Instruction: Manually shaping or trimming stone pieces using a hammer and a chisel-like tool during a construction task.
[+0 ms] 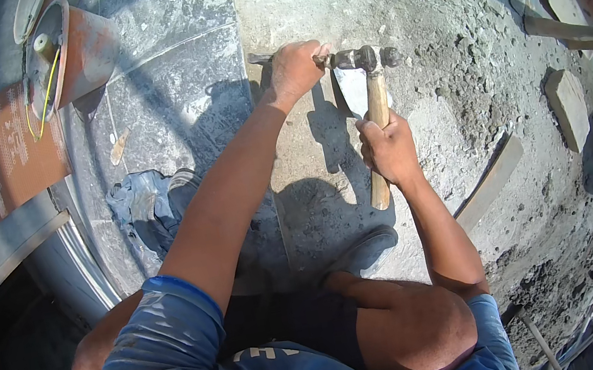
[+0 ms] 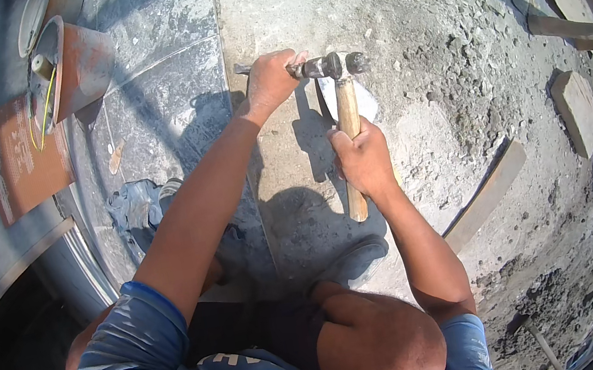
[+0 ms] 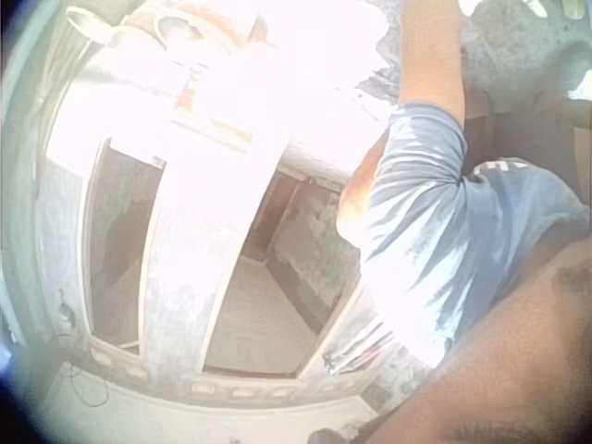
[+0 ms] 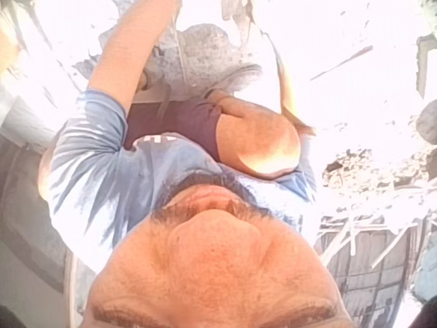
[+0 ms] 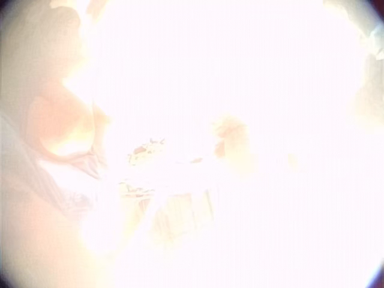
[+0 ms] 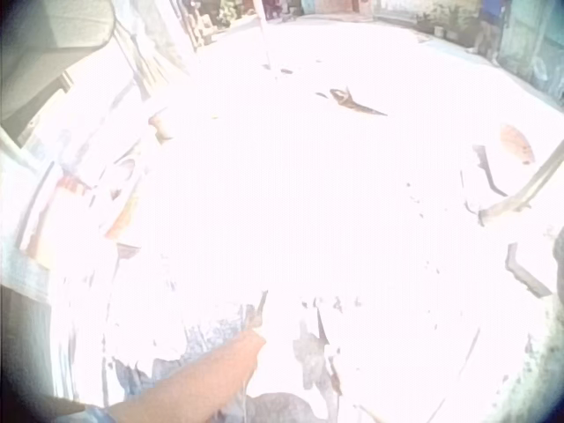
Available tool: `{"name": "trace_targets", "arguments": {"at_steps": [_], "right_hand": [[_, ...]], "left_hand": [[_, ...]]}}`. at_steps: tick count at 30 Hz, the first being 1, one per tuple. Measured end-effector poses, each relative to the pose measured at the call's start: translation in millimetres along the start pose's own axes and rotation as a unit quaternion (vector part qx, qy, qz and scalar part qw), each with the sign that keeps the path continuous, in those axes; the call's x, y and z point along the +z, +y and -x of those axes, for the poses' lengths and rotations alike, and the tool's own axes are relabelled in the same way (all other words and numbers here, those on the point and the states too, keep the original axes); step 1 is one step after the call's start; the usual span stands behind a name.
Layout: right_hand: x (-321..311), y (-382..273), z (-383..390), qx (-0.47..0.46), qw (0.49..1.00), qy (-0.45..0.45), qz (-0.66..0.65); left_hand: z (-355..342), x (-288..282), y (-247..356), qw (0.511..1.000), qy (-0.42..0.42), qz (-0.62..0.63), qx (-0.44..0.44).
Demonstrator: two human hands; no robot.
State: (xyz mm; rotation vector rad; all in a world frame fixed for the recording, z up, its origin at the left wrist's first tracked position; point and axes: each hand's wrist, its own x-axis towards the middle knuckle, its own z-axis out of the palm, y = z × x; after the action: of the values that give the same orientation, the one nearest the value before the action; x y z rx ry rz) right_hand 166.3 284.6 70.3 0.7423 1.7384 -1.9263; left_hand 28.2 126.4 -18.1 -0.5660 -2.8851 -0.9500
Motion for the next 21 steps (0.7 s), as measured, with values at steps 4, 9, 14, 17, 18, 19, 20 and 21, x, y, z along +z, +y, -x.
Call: {"name": "trace_targets", "arguments": {"at_steps": [4,9,14,17,18,19,20,21], "right_hand": [[-19.9,-55.8,24.4,-0.154,0.955,0.119,-0.226],[-1.7,-26.3,-8.5,-0.162,0.962,0.109,-0.191],[-5.7,-32.5,-6.4,-0.052,0.996,0.041,-0.06],[-21.5,-75.7,8.9,-0.202,0.941,0.16,-0.22],[-24.1,-78.3,5.6,-0.252,0.913,0.176,-0.269],[-18.8,-71.2,-0.3,-0.268,0.897,0.174,-0.306],[-11.6,-57.1,-7.8,-0.289,0.877,0.175,-0.342],[1.6,-37.1,-16.1,-0.245,0.901,0.161,-0.319]], "left_hand": [[-6.2,-5.7,11.9,0.999,0.001,0.029,-0.017],[-15.7,5.1,5.4,0.998,0.017,0.049,-0.03],[-14.8,0.2,-1.5,0.999,0.022,0.025,-0.024],[-19.4,-2.8,2.9,0.999,0.038,0.037,-0.008],[-21.7,-1.9,3.5,0.998,0.053,0.043,0.017],[-22.7,-2.3,3.7,0.998,0.044,0.037,0.008],[-25.3,0.2,4.2,0.998,0.046,0.04,0.01],[-26.4,4.1,2.1,0.999,0.031,0.027,-0.016]]}}
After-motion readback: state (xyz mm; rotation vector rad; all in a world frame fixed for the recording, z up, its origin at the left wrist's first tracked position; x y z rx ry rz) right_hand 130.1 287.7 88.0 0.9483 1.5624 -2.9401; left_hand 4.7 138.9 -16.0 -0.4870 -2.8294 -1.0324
